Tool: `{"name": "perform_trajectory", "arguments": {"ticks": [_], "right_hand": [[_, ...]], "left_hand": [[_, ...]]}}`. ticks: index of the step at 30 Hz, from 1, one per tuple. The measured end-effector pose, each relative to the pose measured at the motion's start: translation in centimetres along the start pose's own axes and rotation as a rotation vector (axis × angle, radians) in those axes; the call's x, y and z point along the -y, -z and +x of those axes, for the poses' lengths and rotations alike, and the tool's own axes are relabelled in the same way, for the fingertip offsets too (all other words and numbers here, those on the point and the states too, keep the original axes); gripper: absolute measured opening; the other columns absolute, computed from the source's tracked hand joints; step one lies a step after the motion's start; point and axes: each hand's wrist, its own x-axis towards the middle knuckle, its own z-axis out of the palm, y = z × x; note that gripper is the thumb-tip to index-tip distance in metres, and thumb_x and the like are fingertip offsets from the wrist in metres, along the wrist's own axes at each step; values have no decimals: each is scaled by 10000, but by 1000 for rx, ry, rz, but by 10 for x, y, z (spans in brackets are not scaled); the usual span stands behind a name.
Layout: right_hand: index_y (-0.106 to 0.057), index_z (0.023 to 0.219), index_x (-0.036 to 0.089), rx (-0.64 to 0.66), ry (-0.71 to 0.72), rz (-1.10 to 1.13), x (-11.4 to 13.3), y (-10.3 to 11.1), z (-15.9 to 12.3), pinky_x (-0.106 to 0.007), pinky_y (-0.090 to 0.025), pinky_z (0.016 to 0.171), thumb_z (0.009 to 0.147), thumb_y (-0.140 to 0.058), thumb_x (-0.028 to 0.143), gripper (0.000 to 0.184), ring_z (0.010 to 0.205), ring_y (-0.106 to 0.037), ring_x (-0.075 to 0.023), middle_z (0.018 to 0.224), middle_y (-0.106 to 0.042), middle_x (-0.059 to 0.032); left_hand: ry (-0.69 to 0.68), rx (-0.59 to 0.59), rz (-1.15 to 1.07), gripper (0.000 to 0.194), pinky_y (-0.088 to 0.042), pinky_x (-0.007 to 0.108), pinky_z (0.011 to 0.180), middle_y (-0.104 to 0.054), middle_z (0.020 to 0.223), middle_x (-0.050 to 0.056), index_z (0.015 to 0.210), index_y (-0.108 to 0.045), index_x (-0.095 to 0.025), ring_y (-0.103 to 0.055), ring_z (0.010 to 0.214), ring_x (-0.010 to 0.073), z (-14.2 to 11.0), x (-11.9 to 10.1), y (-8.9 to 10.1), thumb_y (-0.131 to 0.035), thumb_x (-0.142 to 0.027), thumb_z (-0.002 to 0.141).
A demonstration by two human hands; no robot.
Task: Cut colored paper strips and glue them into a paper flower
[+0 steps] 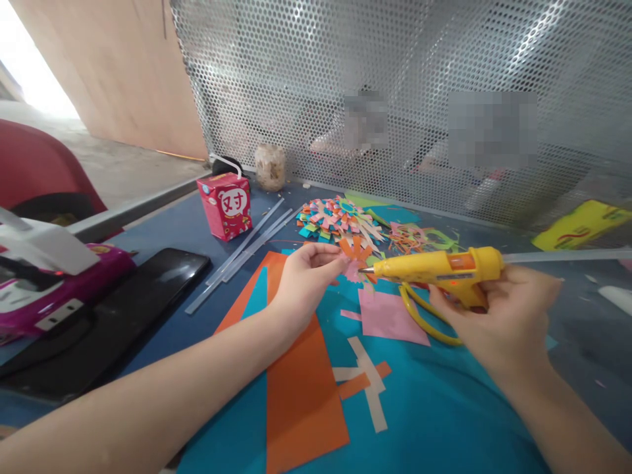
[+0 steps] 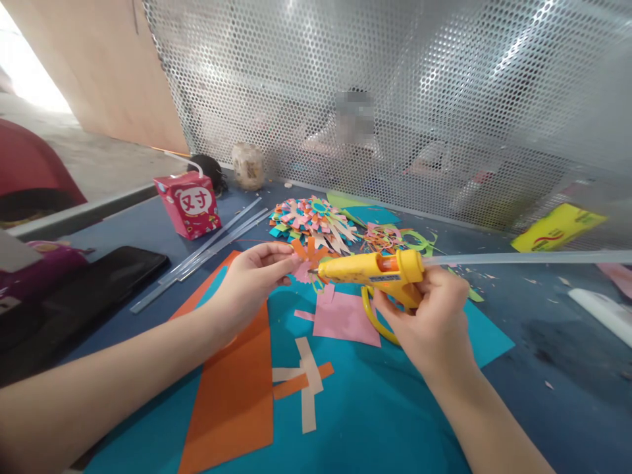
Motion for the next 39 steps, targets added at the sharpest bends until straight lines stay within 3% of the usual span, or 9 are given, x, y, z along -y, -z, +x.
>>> {"name": "perform_trajectory", "arguments": {"ticks": [15,24,28,31,33,36,39], "right_hand": [[-591,782,179,46,35,-30,-1,1,0,-283,-586,542,628,-727,253,219,669,-670,-241,756,-685,-69],[-587,867,175,63,24,-181,-6,0,1,-314,-570,605,659,-690,356,294,754,-664,-254,839,-678,-82],[-502,945,151,-55,-93,-391,-7,8,10,-349,-538,641,651,-690,413,437,812,-638,-278,893,-639,-117],[-426,1062,103,-90,-256,-592,-20,17,21,-378,-507,651,654,-712,369,565,869,-597,-307,957,-588,-159],[-477,1028,77,-20,-389,-701,-38,24,28,-388,-497,696,675,-716,323,492,887,-578,-293,966,-574,-164],[-524,1078,128,83,-586,-790,-71,29,34,-365,-503,731,868,-550,338,298,864,-573,-181,1029,-559,-73],[-533,1091,132,130,-640,-822,-88,31,33,-371,-501,750,882,-534,336,292,887,-570,-182,1059,-555,-77]], "left_hand": [[14,-19,-12,142,-433,186,502,-602,623,-2,741,-586,-135,-547,561,81,1,-2,1,-690,-148,646],[2,-46,-33,139,-434,172,492,-593,620,-9,753,-577,-125,-541,551,70,3,-2,2,-681,-150,664],[-19,-67,-52,146,-429,159,501,-573,632,-25,778,-570,-121,-517,534,50,7,-4,5,-680,-152,688],[-16,-60,-61,116,-446,182,514,-566,687,-25,826,-564,-113,-517,553,57,11,-5,8,-636,-166,753],[3,-44,-53,117,-475,221,543,-580,773,-1,889,-565,-111,-542,607,80,13,-6,9,-574,-199,812],[48,2,-28,196,-511,285,623,-594,916,42,989,-558,-119,-583,732,124,12,-6,9,-525,-251,848],[92,69,0,235,-518,314,665,-593,975,58,1036,-548,-126,-592,789,144,9,-6,8,-524,-265,849]]}}
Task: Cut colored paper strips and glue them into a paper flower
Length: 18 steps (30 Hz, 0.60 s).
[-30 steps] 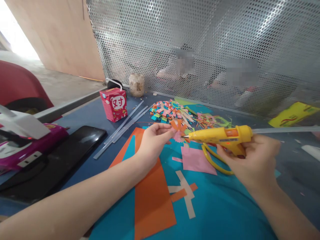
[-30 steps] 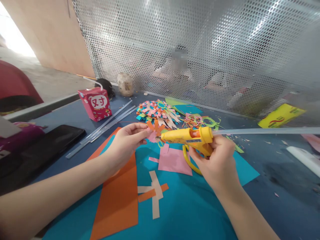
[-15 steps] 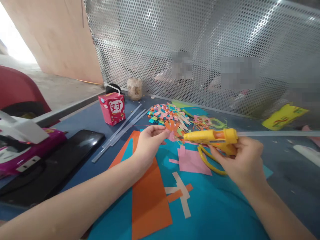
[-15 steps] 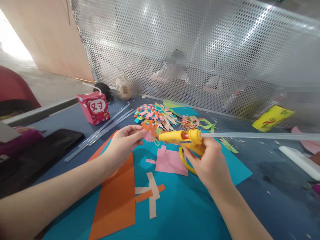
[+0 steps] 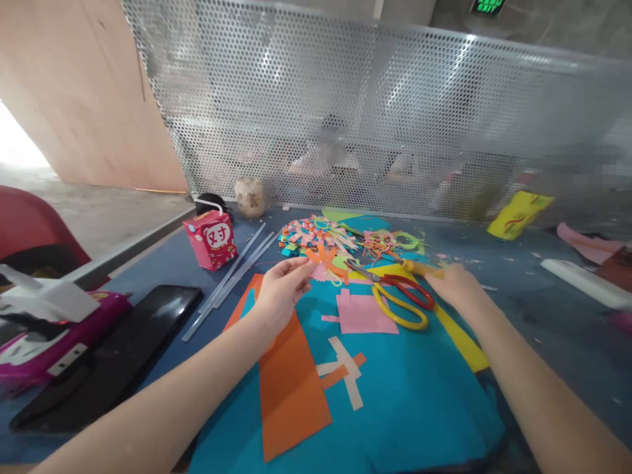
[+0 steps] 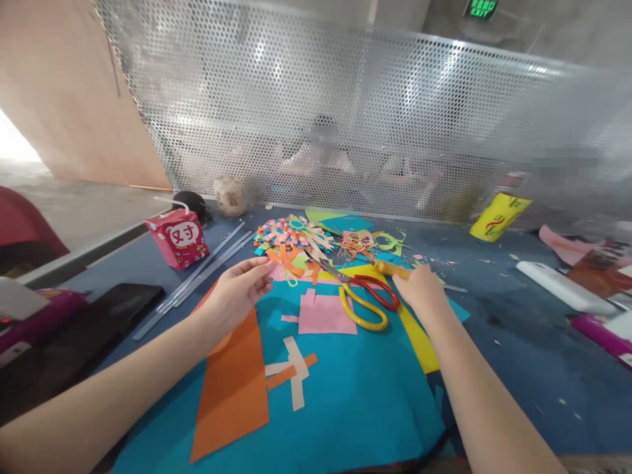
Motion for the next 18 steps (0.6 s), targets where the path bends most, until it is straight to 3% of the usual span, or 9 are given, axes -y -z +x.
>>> {"name": "perform_trajectory", "arguments": {"ticks": [2,4,7,9,11,14,18], "right_hand": [[-527,1098,139,-58,65,2,2,2,-3,-413,-482,793,873,-544,331,296,946,-550,-207,1096,-538,-83],[-500,1129,125,-132,254,46,10,8,-11,-443,-453,847,843,-578,296,342,1002,-524,-234,1110,-526,-100],[-446,1209,132,-159,731,174,29,15,-30,-390,-408,946,808,-602,231,442,1088,-485,-233,1157,-517,-113],[-440,1239,200,-146,1033,254,40,15,-43,-371,-384,981,847,-550,271,413,1140,-453,-221,1213,-499,-86],[-447,1241,240,-140,1245,315,47,12,-56,-372,-407,953,901,-465,328,351,1116,-474,-210,1202,-508,-72],[-496,1192,247,-130,1417,370,49,8,-68,-341,-449,886,939,-391,284,277,1059,-506,-187,1153,-530,-69],[-571,1100,227,-160,1461,403,46,11,-73,-339,-474,814,940,-368,212,259,993,-531,-190,1082,-560,-81]], "left_hand": [[18,40,18,245,-519,321,673,-590,990,62,1050,-543,-129,-592,801,148,-3,1,-2,-521,-268,850],[28,82,35,248,-519,319,670,-589,990,61,1056,-540,-130,-591,797,147,-7,3,-5,-521,-267,851],[59,165,66,228,-516,295,635,-592,948,51,1033,-544,-126,-588,751,132,-14,8,-10,-521,-261,851],[104,240,97,204,-509,271,597,-595,889,36,999,-553,-120,-580,696,114,-18,12,-12,-522,-256,851],[144,308,130,182,-495,246,557,-590,824,19,966,-558,-115,-562,634,95,-22,16,-14,-522,-252,851],[164,363,180,161,-484,230,536,-581,785,5,952,-558,-114,-544,594,81,-25,19,-16,-528,-232,848],[149,399,292,176,-506,251,574,-595,835,18,989,-553,-116,-572,646,97,-25,17,-17,-538,-210,840]]}}
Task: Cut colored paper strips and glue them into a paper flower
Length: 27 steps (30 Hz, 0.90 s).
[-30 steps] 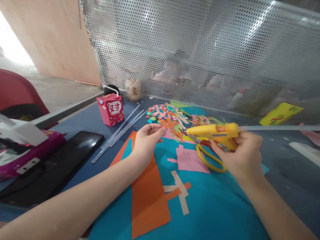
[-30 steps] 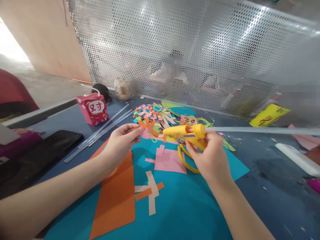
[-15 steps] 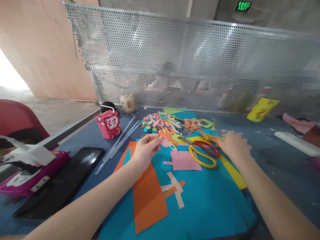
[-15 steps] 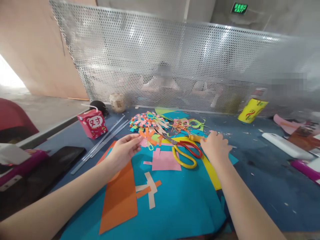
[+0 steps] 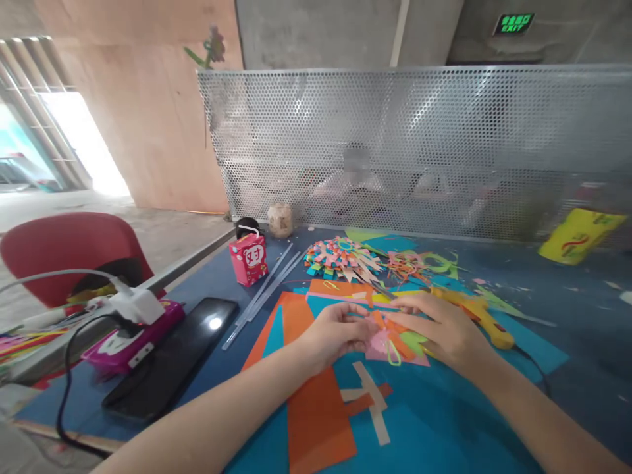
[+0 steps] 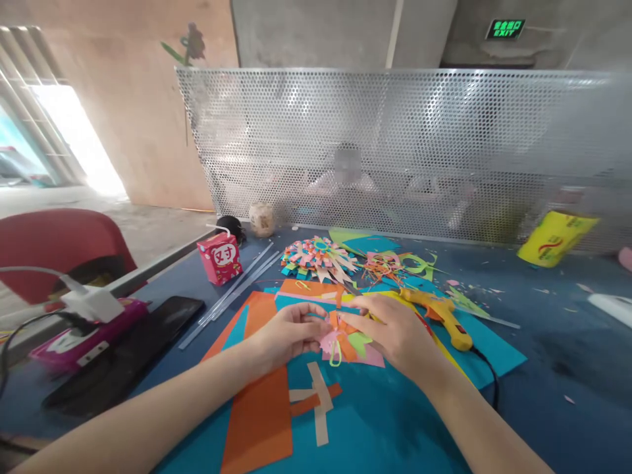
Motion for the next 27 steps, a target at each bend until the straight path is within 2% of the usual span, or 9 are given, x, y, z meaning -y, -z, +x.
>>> {"name": "perform_trajectory", "arguments": {"ticks": [3,7,9,11,15,19,22,27], "right_hand": [[-592,1073,219,-40,-13,-20,-3,4,1,-313,-485,734,936,-361,183,271,895,-555,-174,998,-589,-80],[-612,1035,189,-62,-34,-46,-13,7,1,-305,-487,686,922,-365,161,273,854,-563,-181,968,-595,-90],[-618,1028,178,-59,-39,-59,-17,7,1,-301,-486,665,909,-381,147,267,841,-567,-187,957,-596,-92],[-627,1001,173,-57,-38,-69,-19,7,1,-288,-485,636,901,-377,136,272,808,-573,-184,930,-603,-91],[-638,943,182,-61,-38,-76,-19,12,3,-251,-482,607,870,-357,97,303,767,-583,-161,889,-621,-76],[-631,977,172,-87,-91,-91,-22,19,1,-252,-478,625,815,-361,56,335,775,-584,-160,900,-611,-75],[-630,991,151,-101,-135,-105,-26,22,-2,-268,-473,642,812,-363,58,335,817,-582,-181,904,-604,-86],[-643,949,168,-76,-170,-113,-28,21,-2,-249,-440,558,822,-416,84,273,726,-585,-166,881,-610,-58]], "left_hand": [[-45,-22,148,223,-521,295,631,-608,881,38,1013,-554,-119,-596,710,123,5,-10,15,-519,-270,853],[-209,-231,410,302,-506,384,762,-569,1084,81,1115,-519,-144,-583,907,185,19,-27,57,-520,-287,849],[-243,-313,538,311,-491,411,802,-550,1134,89,1128,-517,-151,-567,963,203,27,-31,76,-518,-290,850],[-247,-350,644,308,-489,413,808,-552,1137,90,1125,-520,-153,-567,966,203,36,-31,86,-513,-296,852],[-223,-385,788,302,-493,404,801,-556,1133,90,1124,-521,-158,-572,952,196,55,-23,85,-506,-297,856],[-209,-416,864,316,-493,409,799,-553,1135,91,1134,-513,-153,-572,955,200,69,-17,79,-511,-298,853],[-202,-417,888,318,-496,407,794,-556,1129,90,1135,-512,-151,-575,948,199,72,-16,80,-512,-298,853],[-201,-436,915,315,-496,406,795,-557,1128,89,1130,-515,-152,-575,949,199,71,-18,84,-512,-300,853]]}}
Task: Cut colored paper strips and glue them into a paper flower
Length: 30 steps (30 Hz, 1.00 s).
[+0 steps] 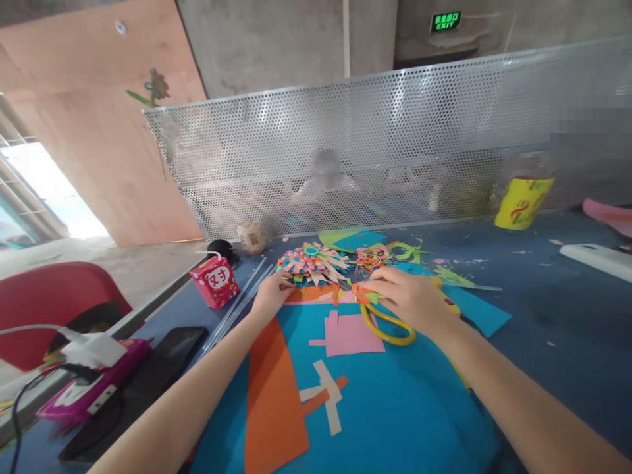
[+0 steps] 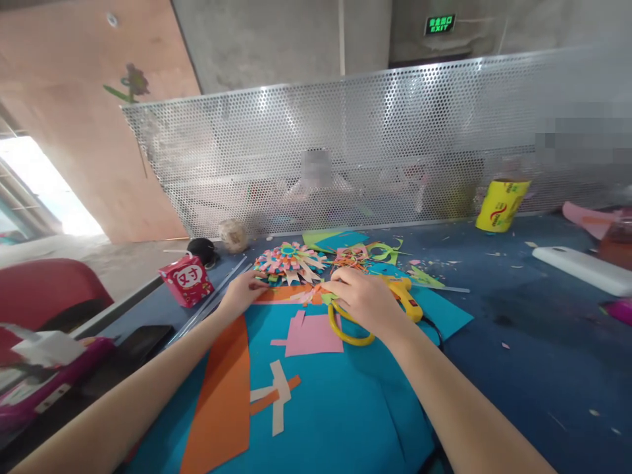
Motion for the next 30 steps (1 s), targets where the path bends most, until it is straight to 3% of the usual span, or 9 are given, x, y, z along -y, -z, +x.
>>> {"name": "perform_trajectory", "arguments": {"ticks": [9,17,30], "right_hand": [[-637,942,186,17,-17,-7,-1,-1,-1,-221,-427,561,810,-456,100,240,745,-587,-146,863,-613,-45],[-633,961,181,38,-14,-12,-5,-2,-2,-248,-450,570,817,-421,97,270,753,-590,-162,887,-616,-60],[-623,1003,179,71,0,41,-7,-5,-4,-254,-482,607,880,-359,128,295,765,-597,-156,887,-620,-70]], "left_hand": [[-4,-53,74,306,-495,402,797,-558,1128,86,1121,-525,-158,-573,951,200,-1,4,9,-508,-307,854],[-63,-90,86,300,-492,399,804,-555,1137,86,1125,-523,-168,-572,956,199,-3,6,5,-505,-300,856],[-82,-65,128,314,-491,404,805,-551,1140,89,1137,-514,-165,-570,963,201,-4,-2,3,-512,-298,853]]}}
